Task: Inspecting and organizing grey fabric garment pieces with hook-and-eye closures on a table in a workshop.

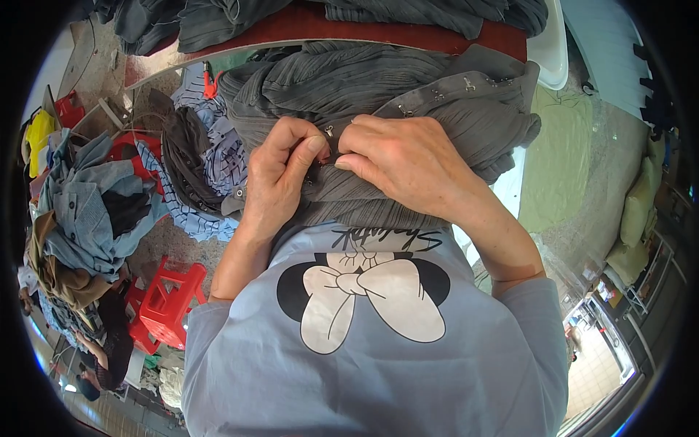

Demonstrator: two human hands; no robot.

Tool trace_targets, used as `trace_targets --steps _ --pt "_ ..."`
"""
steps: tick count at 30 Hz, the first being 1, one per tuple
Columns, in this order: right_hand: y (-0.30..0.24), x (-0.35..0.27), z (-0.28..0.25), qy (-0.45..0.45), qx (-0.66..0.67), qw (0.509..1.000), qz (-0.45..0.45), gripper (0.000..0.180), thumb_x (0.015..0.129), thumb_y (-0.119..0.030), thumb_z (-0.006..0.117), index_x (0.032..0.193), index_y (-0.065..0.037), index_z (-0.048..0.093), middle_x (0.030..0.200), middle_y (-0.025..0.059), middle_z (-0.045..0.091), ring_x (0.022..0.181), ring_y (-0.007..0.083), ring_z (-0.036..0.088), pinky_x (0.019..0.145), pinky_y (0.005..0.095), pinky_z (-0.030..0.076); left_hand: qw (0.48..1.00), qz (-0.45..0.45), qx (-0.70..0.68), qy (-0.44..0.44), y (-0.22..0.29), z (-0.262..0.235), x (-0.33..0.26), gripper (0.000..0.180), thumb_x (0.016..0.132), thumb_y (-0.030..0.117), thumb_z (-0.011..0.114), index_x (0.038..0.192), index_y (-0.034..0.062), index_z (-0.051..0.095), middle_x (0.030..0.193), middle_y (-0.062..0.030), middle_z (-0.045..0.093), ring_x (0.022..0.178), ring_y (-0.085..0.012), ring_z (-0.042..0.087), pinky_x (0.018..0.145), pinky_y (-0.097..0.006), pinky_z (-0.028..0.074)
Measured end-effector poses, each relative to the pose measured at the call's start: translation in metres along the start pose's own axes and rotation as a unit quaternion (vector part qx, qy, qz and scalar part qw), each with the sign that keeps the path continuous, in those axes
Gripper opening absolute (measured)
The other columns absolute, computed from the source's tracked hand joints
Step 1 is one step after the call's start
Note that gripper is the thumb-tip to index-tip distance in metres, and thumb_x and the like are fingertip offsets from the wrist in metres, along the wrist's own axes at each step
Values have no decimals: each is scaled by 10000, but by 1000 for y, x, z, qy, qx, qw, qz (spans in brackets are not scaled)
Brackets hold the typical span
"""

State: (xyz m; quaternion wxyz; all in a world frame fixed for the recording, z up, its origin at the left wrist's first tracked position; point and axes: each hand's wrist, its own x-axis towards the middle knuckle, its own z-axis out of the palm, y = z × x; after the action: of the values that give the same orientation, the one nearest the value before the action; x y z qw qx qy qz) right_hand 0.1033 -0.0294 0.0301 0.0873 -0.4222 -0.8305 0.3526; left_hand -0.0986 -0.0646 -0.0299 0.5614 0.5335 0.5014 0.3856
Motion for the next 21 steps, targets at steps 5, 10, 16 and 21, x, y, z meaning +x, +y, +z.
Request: trace_targets --steps 5,10,16,21 --pt "2 1 1 -12 27 1000 8 175 919 -231 664 888 -62 628 823 73 623 728 304 635 595 406 483 1000 3 17 -15 1 -2 0 85 996 81 589 941 21 611 809 -62 660 786 -181 582 779 -305 459" --pt "8 -7 -2 56 204 976 59 66 935 -67 616 949 -2 624 859 66 629 727 171 617 647 298 471 986 25 -2 163 -2 -27 6 125 1055 108 488 1003 23 564 827 -65 649 781 -128 622 729 -271 493" --pt "15 -31 1 84 382 918 57 228 1032 -184 503 1062 25 589 864 33 564 702 68 483 612 214 394 884 77 366 281 8 -78 15 208 869 60 702 1060 3 645 1030 -133 671 1013 -283 618 859 -392 477" --pt "8 -36 4 140 476 866 52 254 1052 -210 495 1080 21 595 880 20 575 758 59 505 643 215 416 954 166 251 1 33 -8 25 219 818 170 759 962 11 713 967 -114 645 959 -307 576 865 -404 441"
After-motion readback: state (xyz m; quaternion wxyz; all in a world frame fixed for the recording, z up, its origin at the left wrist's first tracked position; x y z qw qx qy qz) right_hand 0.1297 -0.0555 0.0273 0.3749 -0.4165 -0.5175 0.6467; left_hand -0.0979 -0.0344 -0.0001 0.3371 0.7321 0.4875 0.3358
